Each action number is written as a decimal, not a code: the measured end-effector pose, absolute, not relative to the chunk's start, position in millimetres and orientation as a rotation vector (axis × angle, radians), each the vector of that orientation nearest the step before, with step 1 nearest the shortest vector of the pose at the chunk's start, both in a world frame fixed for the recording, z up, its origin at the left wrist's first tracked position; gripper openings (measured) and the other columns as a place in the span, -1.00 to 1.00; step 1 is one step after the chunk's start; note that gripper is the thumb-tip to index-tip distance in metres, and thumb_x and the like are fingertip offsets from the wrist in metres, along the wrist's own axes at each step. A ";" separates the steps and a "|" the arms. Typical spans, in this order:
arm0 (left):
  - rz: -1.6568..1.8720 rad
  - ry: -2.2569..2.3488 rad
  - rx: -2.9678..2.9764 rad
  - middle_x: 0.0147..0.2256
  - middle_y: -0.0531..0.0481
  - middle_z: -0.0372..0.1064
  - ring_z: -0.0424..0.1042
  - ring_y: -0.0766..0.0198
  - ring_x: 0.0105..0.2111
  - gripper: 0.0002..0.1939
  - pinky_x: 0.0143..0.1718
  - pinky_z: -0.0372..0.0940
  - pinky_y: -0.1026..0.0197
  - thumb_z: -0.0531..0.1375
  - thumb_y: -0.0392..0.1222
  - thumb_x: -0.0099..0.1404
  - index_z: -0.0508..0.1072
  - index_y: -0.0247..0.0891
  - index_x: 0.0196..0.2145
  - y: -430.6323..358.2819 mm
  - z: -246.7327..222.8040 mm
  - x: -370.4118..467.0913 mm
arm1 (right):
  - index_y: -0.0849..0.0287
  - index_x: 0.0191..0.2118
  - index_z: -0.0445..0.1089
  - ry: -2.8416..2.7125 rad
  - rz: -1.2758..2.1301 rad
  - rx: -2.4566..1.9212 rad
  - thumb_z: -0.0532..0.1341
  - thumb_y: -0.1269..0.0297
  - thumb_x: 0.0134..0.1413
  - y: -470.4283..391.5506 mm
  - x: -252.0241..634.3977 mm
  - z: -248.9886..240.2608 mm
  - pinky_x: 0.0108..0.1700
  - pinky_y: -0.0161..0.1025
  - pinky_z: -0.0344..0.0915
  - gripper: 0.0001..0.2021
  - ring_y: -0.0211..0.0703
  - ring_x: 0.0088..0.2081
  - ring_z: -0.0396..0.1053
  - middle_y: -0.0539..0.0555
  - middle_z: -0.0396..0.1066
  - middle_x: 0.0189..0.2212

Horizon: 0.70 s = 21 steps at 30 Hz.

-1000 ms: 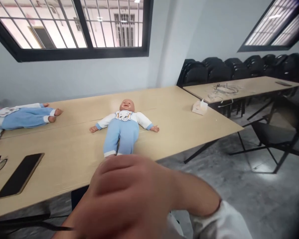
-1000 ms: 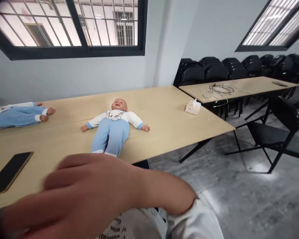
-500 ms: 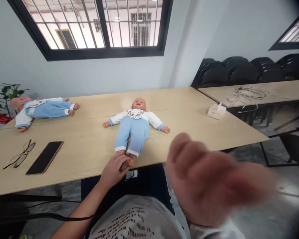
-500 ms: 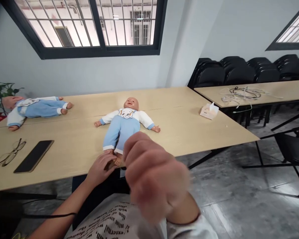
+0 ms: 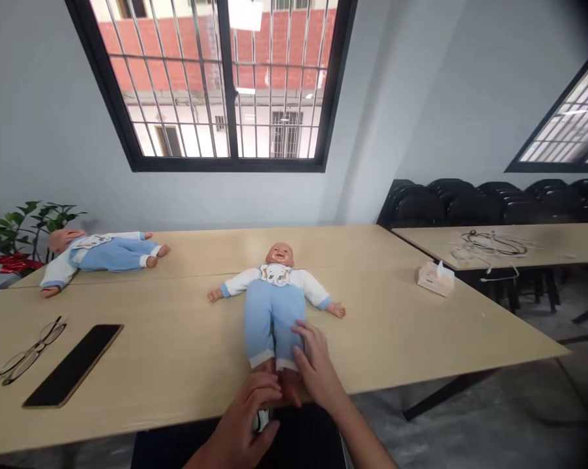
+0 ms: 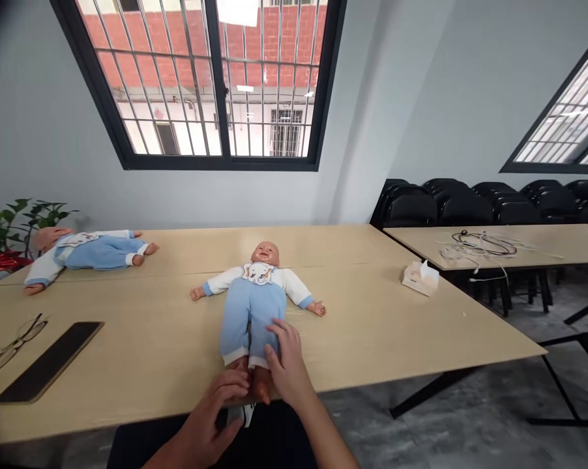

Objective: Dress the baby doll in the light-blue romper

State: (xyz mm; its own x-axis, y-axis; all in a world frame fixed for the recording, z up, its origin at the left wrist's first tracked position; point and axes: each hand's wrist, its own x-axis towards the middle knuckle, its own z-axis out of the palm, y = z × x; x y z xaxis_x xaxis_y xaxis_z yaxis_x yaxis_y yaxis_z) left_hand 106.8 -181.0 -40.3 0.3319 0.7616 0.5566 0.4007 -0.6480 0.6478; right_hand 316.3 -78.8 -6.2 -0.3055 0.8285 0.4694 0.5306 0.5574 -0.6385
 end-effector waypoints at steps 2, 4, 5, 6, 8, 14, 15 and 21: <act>1.350 1.052 2.079 0.04 -0.20 0.42 0.41 -0.04 0.13 -0.67 0.17 0.38 -0.16 0.16 -0.20 0.40 0.35 -0.05 0.11 -178.1 -47.2 96.7 | 0.08 0.20 0.34 -1.944 0.438 -1.120 0.06 0.17 0.43 -71.1 321.9 -7.7 0.32 0.13 0.25 -0.66 0.05 0.29 0.26 0.23 0.32 0.25; 1.461 1.192 1.877 -0.06 -0.16 0.44 0.45 -0.02 0.01 -0.78 0.05 0.42 -0.08 0.15 -0.11 0.44 0.41 -0.07 0.01 -173.4 -51.8 84.2 | 0.09 0.25 0.31 -1.971 0.415 -1.109 0.07 0.18 0.42 -73.7 323.2 -2.7 0.34 0.16 0.21 -0.62 0.07 0.33 0.22 0.25 0.28 0.30; 1.500 1.286 1.748 -0.11 -0.15 0.45 0.46 0.00 -0.06 -0.80 -0.02 0.42 -0.04 0.15 -0.05 0.44 0.44 -0.09 -0.04 -170.3 -52.0 76.6 | 0.07 0.27 0.30 -2.019 0.409 -1.089 0.08 0.19 0.41 -79.4 321.9 1.7 0.36 0.17 0.19 -0.60 0.09 0.36 0.18 0.24 0.24 0.33; 1.519 1.372 1.611 -0.16 -0.13 0.44 0.45 0.01 -0.11 -0.78 -0.07 0.41 0.01 0.16 0.01 0.44 0.46 -0.12 -0.08 -166.6 -50.7 68.2 | 0.05 0.30 0.28 -2.083 0.405 -1.065 0.10 0.21 0.39 -87.6 319.2 6.6 0.38 0.19 0.16 -0.58 0.10 0.40 0.13 0.22 0.20 0.37; 1.482 1.468 1.373 -0.21 -0.11 0.45 0.43 0.03 -0.15 -0.70 -0.11 0.38 0.06 0.20 0.11 0.41 0.49 -0.16 -0.13 -158.2 -44.0 48.8 | 0.01 0.35 0.25 -2.238 0.402 -1.012 0.16 0.25 0.32 -107.5 310.1 15.7 0.40 0.19 0.13 -0.49 0.13 0.45 0.02 0.17 0.11 0.43; 1.366 1.193 0.871 -0.40 0.05 0.32 0.27 0.30 -0.39 -0.60 -0.36 0.23 0.30 0.41 0.15 0.21 0.52 -0.25 -0.28 -135.9 -24.1 -0.2 | -0.06 0.45 0.12 -2.627 0.390 -0.756 0.35 0.00 0.15 -138.1 271.0 18.6 0.47 0.35 -0.12 -0.21 0.31 0.49 -0.11 0.09 0.02 0.49; 1.382 1.110 0.775 -0.45 0.10 0.23 0.20 0.36 -0.45 -0.60 -0.41 0.19 0.32 0.43 0.14 0.20 0.50 -0.26 -0.31 -133.9 -23.3 -3.7 | -0.07 0.46 0.11 -2.654 0.404 -0.745 0.36 -0.02 0.14 -137.1 266.2 18.4 0.48 0.36 -0.17 -0.18 0.32 0.49 -0.12 0.08 0.01 0.49; 1.411 0.962 0.508 -0.46 0.14 0.10 0.12 0.41 -0.46 -0.63 -0.40 0.20 0.34 0.48 0.02 0.17 0.49 -0.29 -0.29 -132.3 -23.5 -7.4 | 0.02 0.42 0.20 -2.662 0.430 -0.937 0.31 0.09 0.20 -126.9 253.5 27.3 0.45 0.51 -0.38 -0.30 0.41 0.51 -0.25 0.11 -0.05 0.50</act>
